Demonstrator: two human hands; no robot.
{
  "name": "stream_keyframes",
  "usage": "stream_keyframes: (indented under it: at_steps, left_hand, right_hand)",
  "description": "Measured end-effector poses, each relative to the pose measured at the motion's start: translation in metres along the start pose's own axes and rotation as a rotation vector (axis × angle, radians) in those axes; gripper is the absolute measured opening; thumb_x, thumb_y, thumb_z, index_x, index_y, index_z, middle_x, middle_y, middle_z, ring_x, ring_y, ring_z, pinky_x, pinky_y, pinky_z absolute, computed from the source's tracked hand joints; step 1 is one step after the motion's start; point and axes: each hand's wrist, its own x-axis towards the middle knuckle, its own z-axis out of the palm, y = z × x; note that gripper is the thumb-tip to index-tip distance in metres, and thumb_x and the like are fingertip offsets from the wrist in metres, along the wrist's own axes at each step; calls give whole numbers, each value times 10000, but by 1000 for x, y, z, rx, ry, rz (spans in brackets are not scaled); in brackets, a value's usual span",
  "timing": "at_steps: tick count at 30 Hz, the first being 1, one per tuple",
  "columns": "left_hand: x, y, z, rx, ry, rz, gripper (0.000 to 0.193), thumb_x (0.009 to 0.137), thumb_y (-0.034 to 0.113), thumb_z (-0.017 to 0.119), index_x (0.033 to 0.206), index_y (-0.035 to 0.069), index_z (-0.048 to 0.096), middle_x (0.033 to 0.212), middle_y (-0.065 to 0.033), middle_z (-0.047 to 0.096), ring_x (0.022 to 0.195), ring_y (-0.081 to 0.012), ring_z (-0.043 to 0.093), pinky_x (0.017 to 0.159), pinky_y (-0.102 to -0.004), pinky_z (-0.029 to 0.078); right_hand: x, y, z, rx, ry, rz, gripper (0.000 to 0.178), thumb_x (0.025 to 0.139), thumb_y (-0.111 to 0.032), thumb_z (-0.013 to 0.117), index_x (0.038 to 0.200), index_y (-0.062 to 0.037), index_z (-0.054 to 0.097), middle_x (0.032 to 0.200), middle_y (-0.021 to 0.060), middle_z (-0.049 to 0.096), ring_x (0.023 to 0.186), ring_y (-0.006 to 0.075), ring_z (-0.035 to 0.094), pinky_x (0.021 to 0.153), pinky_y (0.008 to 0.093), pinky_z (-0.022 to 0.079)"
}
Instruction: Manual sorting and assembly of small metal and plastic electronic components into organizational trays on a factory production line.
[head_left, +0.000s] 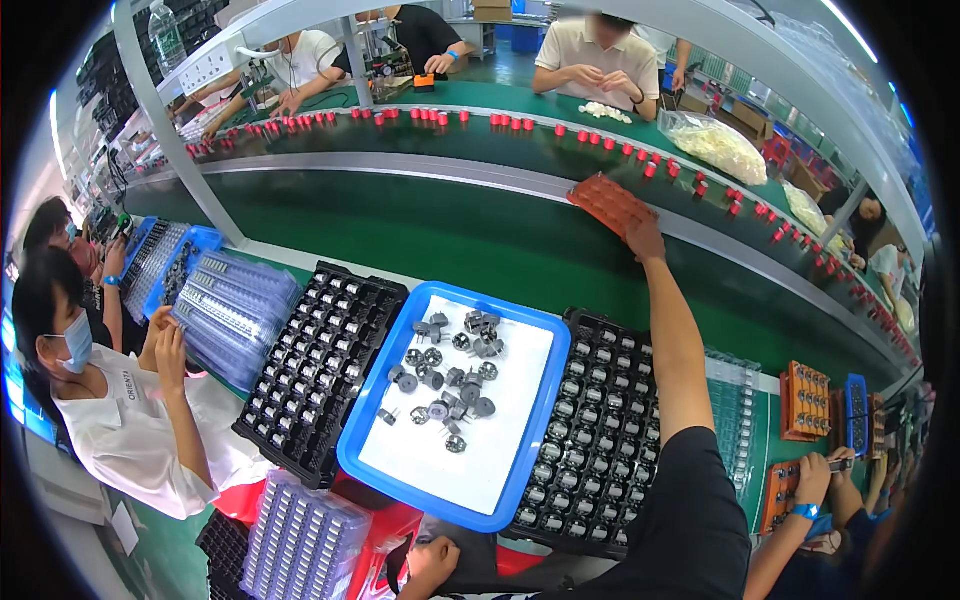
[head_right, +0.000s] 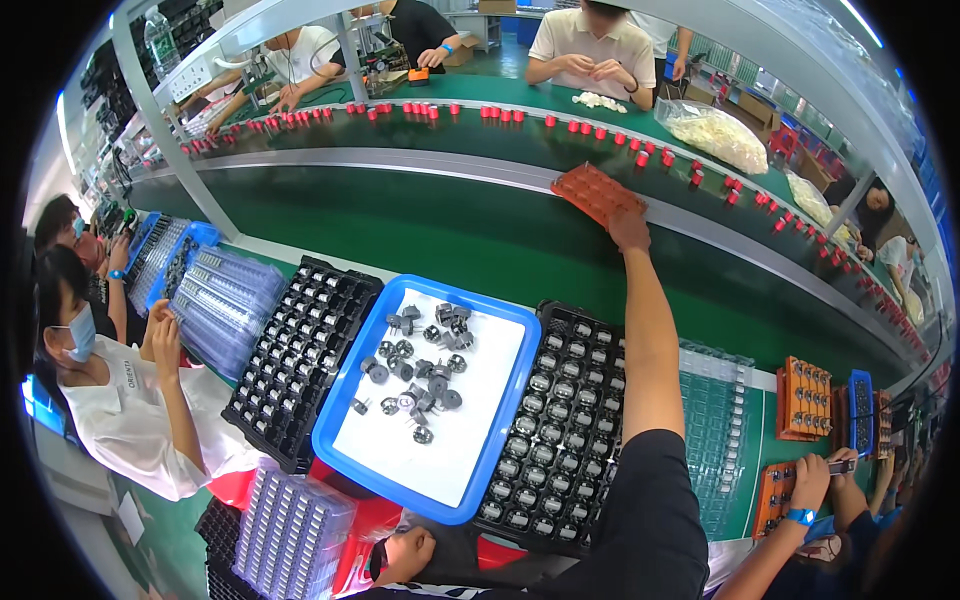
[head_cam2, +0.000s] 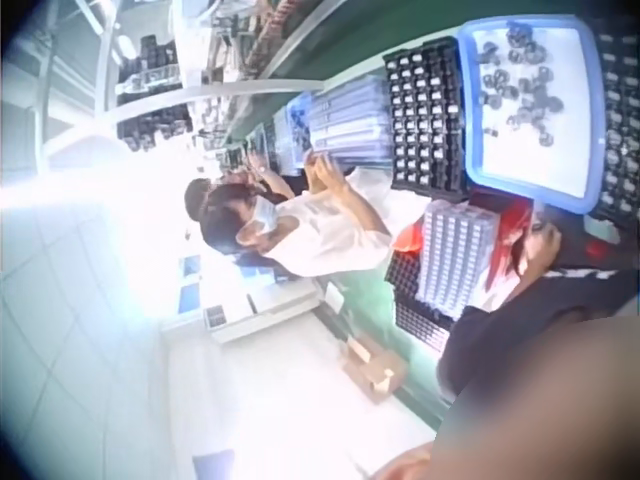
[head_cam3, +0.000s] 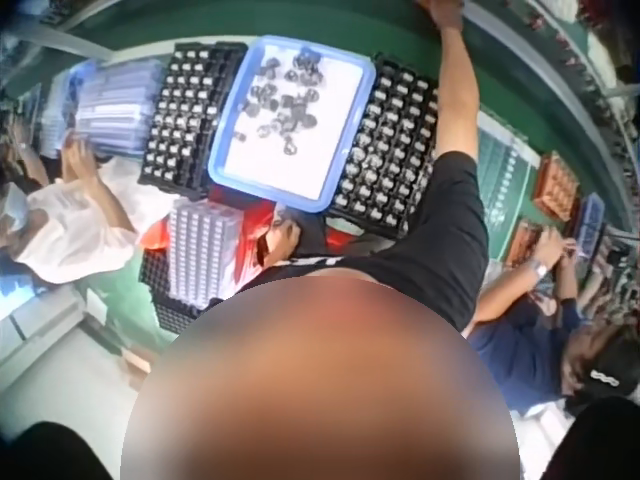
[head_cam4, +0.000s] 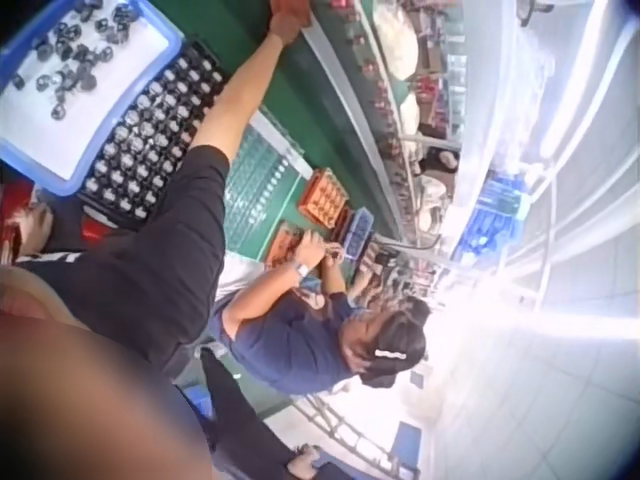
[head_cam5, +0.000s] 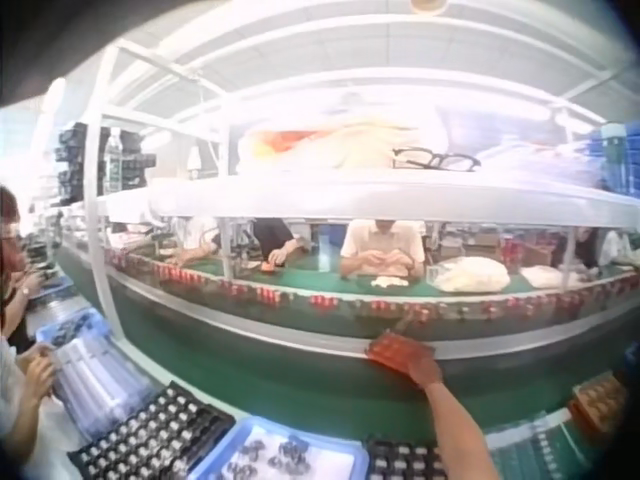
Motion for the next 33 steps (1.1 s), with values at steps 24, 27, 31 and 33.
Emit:
stream_keyframes:
  at_steps: [24, 27, 31, 33]
  left_hand:
    - [1, -1, 19, 97, -35, 742, 189, 787, 181, 586, 653, 55, 539, 574, -172, 587, 504, -355, 584, 479, -476, 454]
    - [0, -9, 18, 103, -28, 626, 174, 798, 188, 579, 685, 56, 567, 624, -173, 606, 563, -368, 597, 517, -482, 458]
    - [8, -24, 19, -131, 107, 360, 179, 810, 205, 582, 805, 27, 602, 789, -180, 631, 712, -354, 612, 639, -439, 475]
    - [8, -49, 21, -215, 140, 318, 199, 816, 209, 578, 836, 12, 599, 843, -185, 631, 746, -345, 609, 672, -422, 476]
  right_hand:
    - [-604, -14, -173, 590, 570, -95, 122, 905, -67, 580, 908, 21, 664, 637, -85, 483, 545, -9, 357, 472, 188, 252]
    - [-639, 8, -155, 535, 590, -28, 103, 868, -72, 623, 856, 14, 680, 569, -65, 475, 516, 0, 383, 451, 202, 295]
    - [-677, 35, -147, 442, 581, 35, 89, 855, -74, 628, 836, 2, 671, 537, -49, 464, 502, 18, 392, 455, 223, 320]
    - [-689, 41, -152, 383, 581, 39, 86, 855, -67, 624, 832, 7, 664, 530, -46, 449, 501, 16, 384, 453, 221, 310]
